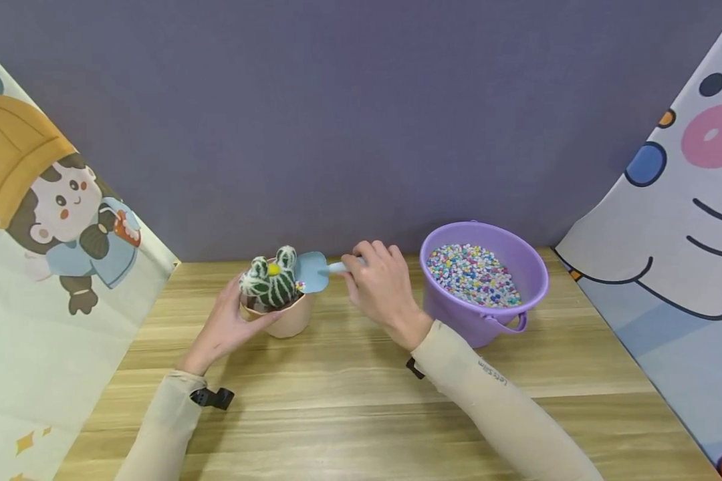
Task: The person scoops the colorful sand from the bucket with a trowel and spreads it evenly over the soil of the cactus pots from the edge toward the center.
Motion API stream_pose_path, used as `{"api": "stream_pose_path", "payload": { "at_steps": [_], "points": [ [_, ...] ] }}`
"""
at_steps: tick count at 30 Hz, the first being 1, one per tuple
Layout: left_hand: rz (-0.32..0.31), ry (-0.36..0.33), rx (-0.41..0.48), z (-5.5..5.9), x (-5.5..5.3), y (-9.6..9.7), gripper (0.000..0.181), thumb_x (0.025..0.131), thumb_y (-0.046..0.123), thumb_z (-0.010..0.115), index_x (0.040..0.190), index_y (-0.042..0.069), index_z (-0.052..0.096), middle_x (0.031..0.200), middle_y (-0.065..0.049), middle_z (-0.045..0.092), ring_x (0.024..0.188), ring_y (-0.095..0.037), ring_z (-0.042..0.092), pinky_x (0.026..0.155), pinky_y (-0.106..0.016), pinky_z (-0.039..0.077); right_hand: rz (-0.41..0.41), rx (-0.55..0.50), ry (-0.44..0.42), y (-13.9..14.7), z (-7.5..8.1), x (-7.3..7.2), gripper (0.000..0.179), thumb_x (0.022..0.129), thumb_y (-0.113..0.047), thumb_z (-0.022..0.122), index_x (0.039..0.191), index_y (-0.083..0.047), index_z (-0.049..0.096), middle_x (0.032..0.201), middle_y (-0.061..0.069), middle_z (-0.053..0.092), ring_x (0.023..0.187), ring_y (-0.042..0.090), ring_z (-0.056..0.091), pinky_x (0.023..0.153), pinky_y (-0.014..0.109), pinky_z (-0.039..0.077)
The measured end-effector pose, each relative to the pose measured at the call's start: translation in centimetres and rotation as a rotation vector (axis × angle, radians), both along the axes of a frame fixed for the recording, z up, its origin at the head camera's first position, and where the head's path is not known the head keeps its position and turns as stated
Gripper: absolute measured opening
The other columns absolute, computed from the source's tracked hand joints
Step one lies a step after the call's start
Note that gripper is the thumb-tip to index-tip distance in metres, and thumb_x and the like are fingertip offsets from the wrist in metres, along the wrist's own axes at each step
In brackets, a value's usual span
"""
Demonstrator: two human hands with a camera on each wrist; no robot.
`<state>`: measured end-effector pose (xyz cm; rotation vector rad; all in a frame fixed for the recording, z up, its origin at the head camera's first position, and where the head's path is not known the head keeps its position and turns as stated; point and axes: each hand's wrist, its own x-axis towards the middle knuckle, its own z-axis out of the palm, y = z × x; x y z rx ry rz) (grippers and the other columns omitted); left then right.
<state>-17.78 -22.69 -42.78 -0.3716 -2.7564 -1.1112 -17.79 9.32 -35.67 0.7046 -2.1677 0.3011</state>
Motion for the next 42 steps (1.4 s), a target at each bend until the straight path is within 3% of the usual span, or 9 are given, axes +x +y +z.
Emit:
{"api": "stream_pose_path", "payload": {
  "at_steps": [11,20,25,33,42],
  "points": [
    [0.018,-0.010,-0.007,0.0,0.2,0.3,0.111,0.083,0.053,0.087,0.169,0.015,0.027,0.174,-0.021,0.026,0.161,-0.045,0.023,0.125,-0.075,0.026,0.136,-0.112,-0.030,0.7,-0.5,-0.3,0.028,0.079,-0.016,0.095,0.101,-0.004,0.083,0.096,0.009,0.075,0.078,0.024,0.065,0.064,0.032,0.055],
    [0.083,-0.024,0.018,-0.3,0.7,1.1,0.118,0.082,0.059,0.086,0.170,0.014,0.022,0.175,-0.019,0.023,0.160,-0.043,0.027,0.124,-0.073,0.030,0.216,-0.112,0.057,0.7,-0.6,0.2,0.022,0.082,-0.006,0.091,0.100,-0.001,0.081,0.096,0.012,0.072,0.077,0.024,0.060,0.063,0.031,0.051],
    [0.125,-0.015,0.007,-0.6,1.0,1.6,0.122,0.082,0.063,0.085,0.171,0.011,0.018,0.175,-0.019,0.023,0.159,-0.044,0.027,0.125,-0.071,0.030,0.209,-0.128,0.037,0.7,-0.8,0.2,0.023,0.081,-0.006,0.092,0.101,0.001,0.081,0.097,0.013,0.072,0.079,0.024,0.061,0.064,0.030,0.052],
    [0.129,-0.018,0.000,-0.6,0.9,2.0,0.123,0.083,0.066,0.083,0.171,0.012,0.017,0.175,-0.019,0.022,0.159,-0.044,0.028,0.124,-0.071,0.032,0.144,-0.138,-0.032,1.4,-1.2,0.4,0.025,0.082,-0.011,0.093,0.101,0.000,0.081,0.096,0.012,0.073,0.079,0.025,0.065,0.067,0.034,0.057],
    [0.128,0.040,0.090,-0.8,0.8,1.8,0.115,0.079,0.054,0.091,0.166,0.010,0.030,0.168,-0.019,0.037,0.152,-0.042,0.038,0.124,-0.070,0.032,0.017,-0.115,-0.254,2.0,-1.1,0.3,0.031,0.086,-0.021,0.091,0.108,-0.002,0.082,0.096,0.011,0.078,0.081,0.027,0.073,0.072,0.041,0.064]
  ]
}}
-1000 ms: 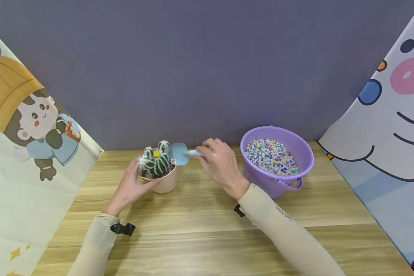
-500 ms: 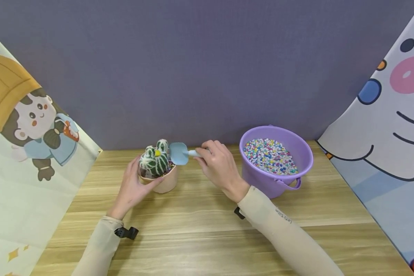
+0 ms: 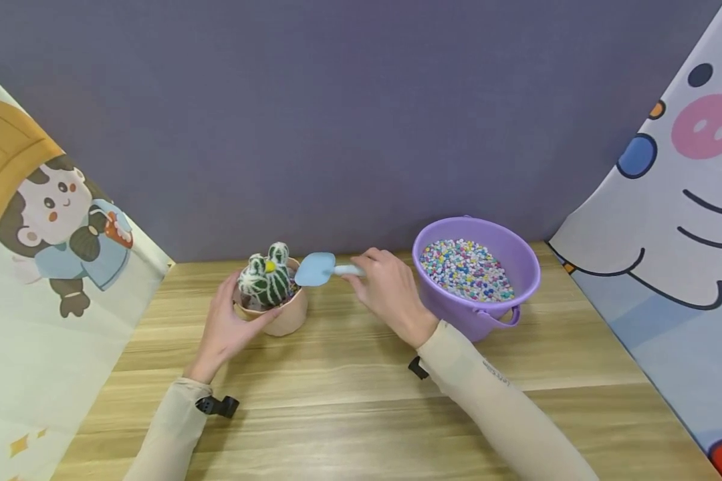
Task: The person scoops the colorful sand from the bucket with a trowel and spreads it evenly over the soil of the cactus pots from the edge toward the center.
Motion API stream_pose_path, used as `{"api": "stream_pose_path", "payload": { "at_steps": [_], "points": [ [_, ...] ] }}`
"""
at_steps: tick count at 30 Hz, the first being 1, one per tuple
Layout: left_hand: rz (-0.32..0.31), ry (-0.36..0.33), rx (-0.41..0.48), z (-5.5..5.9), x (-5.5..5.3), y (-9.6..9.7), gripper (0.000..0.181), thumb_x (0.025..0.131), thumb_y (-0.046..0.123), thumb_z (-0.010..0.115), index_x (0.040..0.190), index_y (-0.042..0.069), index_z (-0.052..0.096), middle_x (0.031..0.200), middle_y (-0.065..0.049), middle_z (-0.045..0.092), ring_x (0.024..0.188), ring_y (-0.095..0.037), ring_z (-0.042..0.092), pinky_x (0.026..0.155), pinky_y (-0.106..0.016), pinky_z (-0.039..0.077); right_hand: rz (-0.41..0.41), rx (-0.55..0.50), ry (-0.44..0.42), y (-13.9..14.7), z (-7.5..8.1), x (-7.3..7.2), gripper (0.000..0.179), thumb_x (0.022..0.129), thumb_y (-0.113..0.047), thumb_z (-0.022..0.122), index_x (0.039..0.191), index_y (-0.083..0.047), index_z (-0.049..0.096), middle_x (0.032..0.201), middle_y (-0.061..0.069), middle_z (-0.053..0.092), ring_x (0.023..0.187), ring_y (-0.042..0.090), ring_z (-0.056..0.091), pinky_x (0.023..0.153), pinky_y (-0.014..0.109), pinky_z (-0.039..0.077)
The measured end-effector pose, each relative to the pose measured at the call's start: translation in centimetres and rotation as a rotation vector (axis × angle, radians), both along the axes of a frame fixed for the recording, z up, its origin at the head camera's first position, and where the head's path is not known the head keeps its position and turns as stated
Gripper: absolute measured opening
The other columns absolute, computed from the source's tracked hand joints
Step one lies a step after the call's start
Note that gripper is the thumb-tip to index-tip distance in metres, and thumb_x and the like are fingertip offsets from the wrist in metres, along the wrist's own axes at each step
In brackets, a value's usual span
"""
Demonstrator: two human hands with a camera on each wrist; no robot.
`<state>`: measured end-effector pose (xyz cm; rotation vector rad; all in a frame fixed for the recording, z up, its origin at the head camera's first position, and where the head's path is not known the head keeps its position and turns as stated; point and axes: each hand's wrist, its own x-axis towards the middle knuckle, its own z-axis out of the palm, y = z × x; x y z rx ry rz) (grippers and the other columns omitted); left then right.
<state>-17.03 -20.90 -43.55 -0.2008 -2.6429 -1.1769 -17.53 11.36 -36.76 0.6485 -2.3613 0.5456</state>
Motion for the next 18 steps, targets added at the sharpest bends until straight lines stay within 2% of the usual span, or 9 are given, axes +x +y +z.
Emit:
{"api": "stream_pose_path", "payload": {
  "at_steps": [4,9,12,16,18],
  "points": [
    [0.018,0.043,0.009,0.2,0.1,-0.1,0.112,0.079,0.047,0.091,0.164,0.005,0.032,0.165,-0.022,0.039,0.151,-0.043,0.038,0.124,-0.069,0.033,-0.022,-0.016,-0.098,0.2,0.0,-0.3,0.030,0.085,-0.022,0.091,0.106,-0.002,0.082,0.093,0.012,0.079,0.079,0.028,0.073,0.072,0.043,0.064],
    [0.052,0.169,0.111,0.9,0.4,0.1,0.103,0.078,0.033,0.093,0.160,0.000,0.040,0.160,-0.025,0.045,0.145,-0.044,0.045,0.118,-0.064,0.042,-0.023,-0.047,-0.115,0.5,-0.2,-0.4,0.031,0.085,-0.022,0.092,0.105,-0.002,0.082,0.094,0.011,0.078,0.081,0.029,0.072,0.074,0.044,0.062],
    [0.049,0.283,0.179,1.6,0.7,0.2,0.096,0.076,0.026,0.093,0.157,0.000,0.046,0.157,-0.023,0.050,0.141,-0.042,0.050,0.111,-0.054,0.048,-0.014,-0.052,-0.098,0.7,0.0,-0.3,0.030,0.085,-0.022,0.091,0.105,-0.002,0.082,0.094,0.010,0.078,0.083,0.029,0.071,0.075,0.044,0.061],
    [0.035,0.420,0.205,2.5,1.0,0.5,0.089,0.076,0.023,0.093,0.153,0.003,0.053,0.153,-0.022,0.055,0.137,-0.038,0.053,0.108,-0.035,0.046,-0.010,-0.056,-0.067,1.0,0.4,-0.1,0.029,0.084,-0.021,0.091,0.105,-0.003,0.082,0.095,0.010,0.078,0.084,0.029,0.071,0.076,0.044,0.061],
    [0.025,0.467,0.215,2.9,1.1,0.7,0.086,0.076,0.022,0.092,0.152,0.004,0.055,0.151,-0.021,0.057,0.136,-0.035,0.054,0.108,-0.027,0.044,-0.010,-0.065,-0.049,1.2,0.5,0.0,0.028,0.084,-0.020,0.091,0.104,-0.003,0.082,0.095,0.010,0.078,0.084,0.029,0.071,0.075,0.044,0.062]
  ]
}}
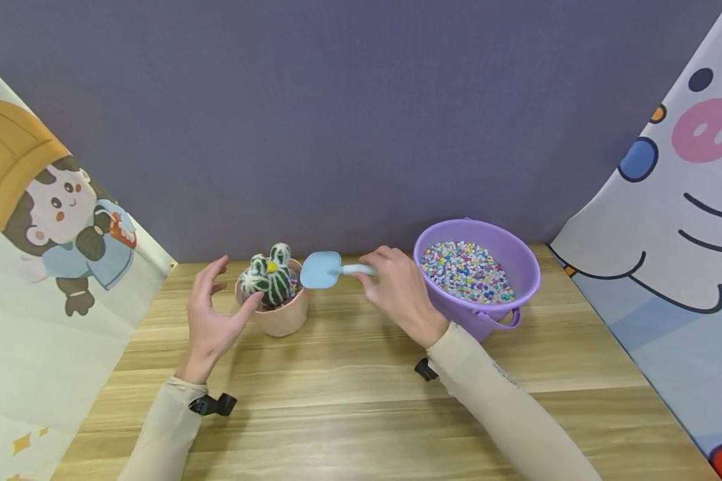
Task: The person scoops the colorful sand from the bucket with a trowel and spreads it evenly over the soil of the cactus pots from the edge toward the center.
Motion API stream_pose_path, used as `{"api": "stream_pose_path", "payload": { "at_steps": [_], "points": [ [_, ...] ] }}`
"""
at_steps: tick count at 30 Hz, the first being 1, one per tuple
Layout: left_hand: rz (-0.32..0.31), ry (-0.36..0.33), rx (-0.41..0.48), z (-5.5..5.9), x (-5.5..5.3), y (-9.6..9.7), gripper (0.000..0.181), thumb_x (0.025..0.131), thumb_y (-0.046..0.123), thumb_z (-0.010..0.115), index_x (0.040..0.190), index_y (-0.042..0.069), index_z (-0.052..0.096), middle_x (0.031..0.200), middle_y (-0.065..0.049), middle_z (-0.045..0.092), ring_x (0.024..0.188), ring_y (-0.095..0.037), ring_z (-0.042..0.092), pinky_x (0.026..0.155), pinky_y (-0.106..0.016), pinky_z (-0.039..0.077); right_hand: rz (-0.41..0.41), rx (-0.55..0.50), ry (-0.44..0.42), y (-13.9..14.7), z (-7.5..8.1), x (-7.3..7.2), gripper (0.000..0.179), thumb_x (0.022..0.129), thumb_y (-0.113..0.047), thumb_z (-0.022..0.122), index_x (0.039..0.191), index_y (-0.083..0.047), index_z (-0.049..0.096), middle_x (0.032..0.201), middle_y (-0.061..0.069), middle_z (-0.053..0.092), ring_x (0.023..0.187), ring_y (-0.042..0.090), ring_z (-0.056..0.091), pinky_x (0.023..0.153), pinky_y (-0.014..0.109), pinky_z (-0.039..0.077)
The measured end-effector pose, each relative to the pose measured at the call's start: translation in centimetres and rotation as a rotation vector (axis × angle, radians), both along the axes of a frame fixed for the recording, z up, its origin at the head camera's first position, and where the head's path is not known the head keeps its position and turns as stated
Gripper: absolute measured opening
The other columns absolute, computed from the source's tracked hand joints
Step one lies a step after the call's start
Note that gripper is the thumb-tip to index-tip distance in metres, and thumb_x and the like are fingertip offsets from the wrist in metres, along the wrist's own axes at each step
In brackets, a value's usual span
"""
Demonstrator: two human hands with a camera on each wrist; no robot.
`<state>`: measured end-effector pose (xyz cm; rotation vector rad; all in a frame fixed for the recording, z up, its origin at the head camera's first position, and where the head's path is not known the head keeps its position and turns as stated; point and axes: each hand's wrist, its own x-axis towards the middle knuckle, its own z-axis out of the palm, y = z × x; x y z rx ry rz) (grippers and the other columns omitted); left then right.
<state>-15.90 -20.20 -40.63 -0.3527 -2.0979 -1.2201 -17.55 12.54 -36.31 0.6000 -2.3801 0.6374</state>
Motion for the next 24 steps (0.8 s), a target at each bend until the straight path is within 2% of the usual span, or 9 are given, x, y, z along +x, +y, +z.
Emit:
{"api": "stream_pose_path", "payload": {
  "at_steps": [4,10,13,18,24],
  "points": [
    [-0.029,0.079,0.020,0.9,0.4,0.6,0.082,0.073,0.020,0.092,0.147,0.004,0.060,0.147,-0.021,0.060,0.134,-0.029,0.055,0.108,-0.021,0.043,-0.005,-0.023,0.026,0.5,0.1,0.4,0.027,0.083,-0.018,0.092,0.103,-0.003,0.082,0.094,0.011,0.078,0.083,0.030,0.071,0.073,0.044,0.062],
    [-0.059,0.222,0.047,2.0,0.8,1.5,0.075,0.075,0.021,0.088,0.141,-0.002,0.063,0.139,-0.026,0.063,0.131,-0.015,0.054,0.106,-0.024,0.047,-0.003,-0.037,0.067,1.4,0.1,0.9,0.028,0.082,-0.019,0.092,0.103,-0.004,0.082,0.093,0.011,0.078,0.081,0.029,0.072,0.072,0.043,0.062],
    [-0.060,0.294,0.062,2.6,1.0,2.1,0.072,0.075,0.021,0.086,0.138,-0.006,0.064,0.134,-0.029,0.064,0.129,-0.012,0.055,0.104,-0.025,0.049,-0.007,-0.050,0.092,1.9,0.1,1.0,0.029,0.081,-0.020,0.093,0.102,-0.004,0.082,0.093,0.010,0.078,0.080,0.029,0.072,0.072,0.044,0.062],
    [-0.068,0.378,0.056,3.6,1.4,3.4,0.065,0.076,0.022,0.085,0.129,-0.009,0.067,0.127,-0.030,0.066,0.125,-0.019,0.059,0.106,-0.028,0.049,-0.001,-0.093,0.117,2.6,-0.1,1.1,0.027,0.081,-0.018,0.093,0.100,-0.003,0.082,0.091,0.010,0.078,0.079,0.028,0.072,0.072,0.044,0.061],
    [-0.105,0.410,0.036,4.6,1.6,5.1,0.053,0.080,0.020,0.082,0.123,-0.006,0.070,0.125,-0.030,0.066,0.119,-0.033,0.061,0.106,-0.031,0.050,0.004,-0.162,0.103,3.5,0.1,1.4,0.026,0.079,-0.013,0.094,0.100,-0.001,0.081,0.091,0.011,0.078,0.078,0.029,0.072,0.072,0.044,0.060]
  ]
}}
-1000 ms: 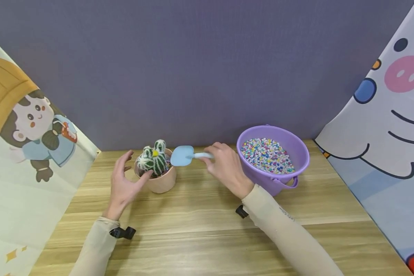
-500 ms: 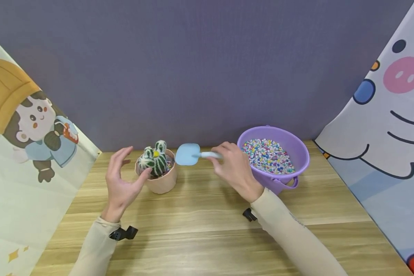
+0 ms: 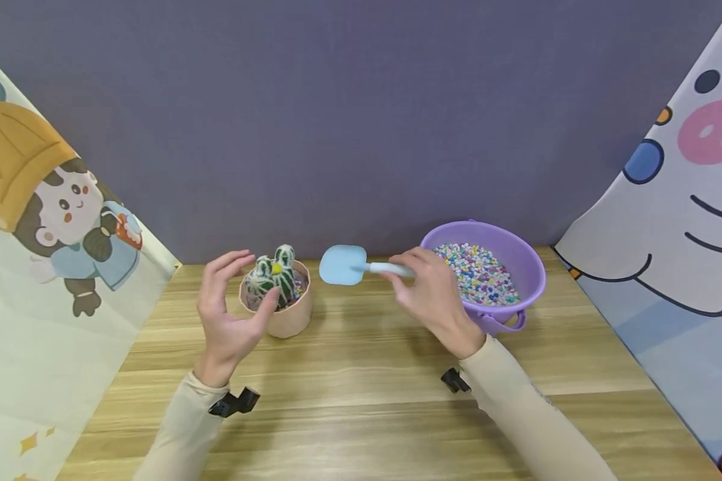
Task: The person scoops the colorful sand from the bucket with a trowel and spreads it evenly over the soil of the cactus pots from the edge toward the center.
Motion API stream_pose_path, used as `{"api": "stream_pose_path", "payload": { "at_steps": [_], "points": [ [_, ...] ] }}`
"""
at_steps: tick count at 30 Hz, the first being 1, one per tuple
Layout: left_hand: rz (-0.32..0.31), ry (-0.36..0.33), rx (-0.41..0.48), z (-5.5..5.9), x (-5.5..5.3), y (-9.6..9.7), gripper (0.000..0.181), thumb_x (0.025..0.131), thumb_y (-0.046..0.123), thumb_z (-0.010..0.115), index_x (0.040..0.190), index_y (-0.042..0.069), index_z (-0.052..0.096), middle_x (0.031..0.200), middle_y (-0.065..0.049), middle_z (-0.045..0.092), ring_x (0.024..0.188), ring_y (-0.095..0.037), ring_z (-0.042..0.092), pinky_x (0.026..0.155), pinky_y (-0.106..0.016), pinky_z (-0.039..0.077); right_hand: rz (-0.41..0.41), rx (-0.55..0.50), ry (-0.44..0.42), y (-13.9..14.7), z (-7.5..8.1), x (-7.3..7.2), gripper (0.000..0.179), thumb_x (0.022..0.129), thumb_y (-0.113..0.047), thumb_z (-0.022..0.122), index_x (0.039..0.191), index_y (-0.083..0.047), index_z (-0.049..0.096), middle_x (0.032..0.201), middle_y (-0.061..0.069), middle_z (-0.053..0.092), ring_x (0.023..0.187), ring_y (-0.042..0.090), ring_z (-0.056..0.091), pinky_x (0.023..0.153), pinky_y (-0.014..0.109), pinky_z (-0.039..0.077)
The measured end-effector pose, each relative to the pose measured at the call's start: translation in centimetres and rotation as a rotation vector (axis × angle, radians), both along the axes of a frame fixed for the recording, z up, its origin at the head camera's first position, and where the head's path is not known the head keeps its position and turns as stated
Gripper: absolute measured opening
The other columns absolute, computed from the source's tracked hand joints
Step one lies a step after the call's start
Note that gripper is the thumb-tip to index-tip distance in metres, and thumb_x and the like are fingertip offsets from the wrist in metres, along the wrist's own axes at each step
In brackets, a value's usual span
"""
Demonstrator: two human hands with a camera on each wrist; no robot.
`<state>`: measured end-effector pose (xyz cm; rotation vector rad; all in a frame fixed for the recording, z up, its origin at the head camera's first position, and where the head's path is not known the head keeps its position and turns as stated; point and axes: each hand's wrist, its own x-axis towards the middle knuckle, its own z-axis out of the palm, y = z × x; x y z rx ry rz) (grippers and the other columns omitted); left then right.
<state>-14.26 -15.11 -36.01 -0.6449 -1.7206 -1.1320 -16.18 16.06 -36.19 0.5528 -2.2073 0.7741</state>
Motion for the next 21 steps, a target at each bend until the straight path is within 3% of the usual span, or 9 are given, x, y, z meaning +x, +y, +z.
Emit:
{"api": "stream_pose_path", "payload": {
  "at_steps": [4,12,17,21],
  "points": [
    [-0.028,0.002,-0.006,0.0,0.5,1.4,0.046,0.082,0.019,0.081,0.120,-0.005,0.071,0.123,-0.030,0.066,0.115,-0.034,0.061,0.104,-0.030,0.051,-0.013,-0.037,-0.021,0.8,0.1,0.2,0.025,0.079,-0.009,0.093,0.100,-0.001,0.082,0.092,0.012,0.079,0.076,0.027,0.070,0.070,0.040,0.057],
    [-0.110,-0.008,-0.090,-0.5,0.6,3.9,0.038,0.080,0.012,0.084,0.115,0.000,0.073,0.117,-0.019,0.072,0.111,-0.035,0.066,0.110,-0.036,0.049,-0.052,-0.125,-0.123,2.4,0.5,0.3,0.023,0.083,-0.011,0.091,0.103,-0.004,0.083,0.092,0.011,0.080,0.074,0.023,0.067,0.069,0.016,0.043],
    [-0.138,-0.063,-0.165,-1.1,0.0,5.1,0.037,0.080,0.012,0.085,0.115,0.004,0.073,0.117,-0.013,0.074,0.109,-0.029,0.066,0.107,-0.038,0.051,-0.101,-0.148,-0.227,3.5,0.8,0.6,0.024,0.086,-0.018,0.089,0.107,-0.007,0.084,0.094,0.009,0.080,0.076,0.018,0.062,0.070,0.018,0.043],
    [-0.176,-0.103,-0.168,-1.7,-0.4,6.2,0.036,0.081,0.011,0.085,0.115,0.005,0.073,0.117,-0.012,0.074,0.108,-0.028,0.067,0.103,-0.039,0.054,-0.134,-0.146,-0.187,4.2,0.9,0.6,0.023,0.085,-0.017,0.090,0.105,-0.008,0.084,0.093,0.008,0.080,0.078,0.010,0.061,0.073,0.019,0.043]
  ]
}}
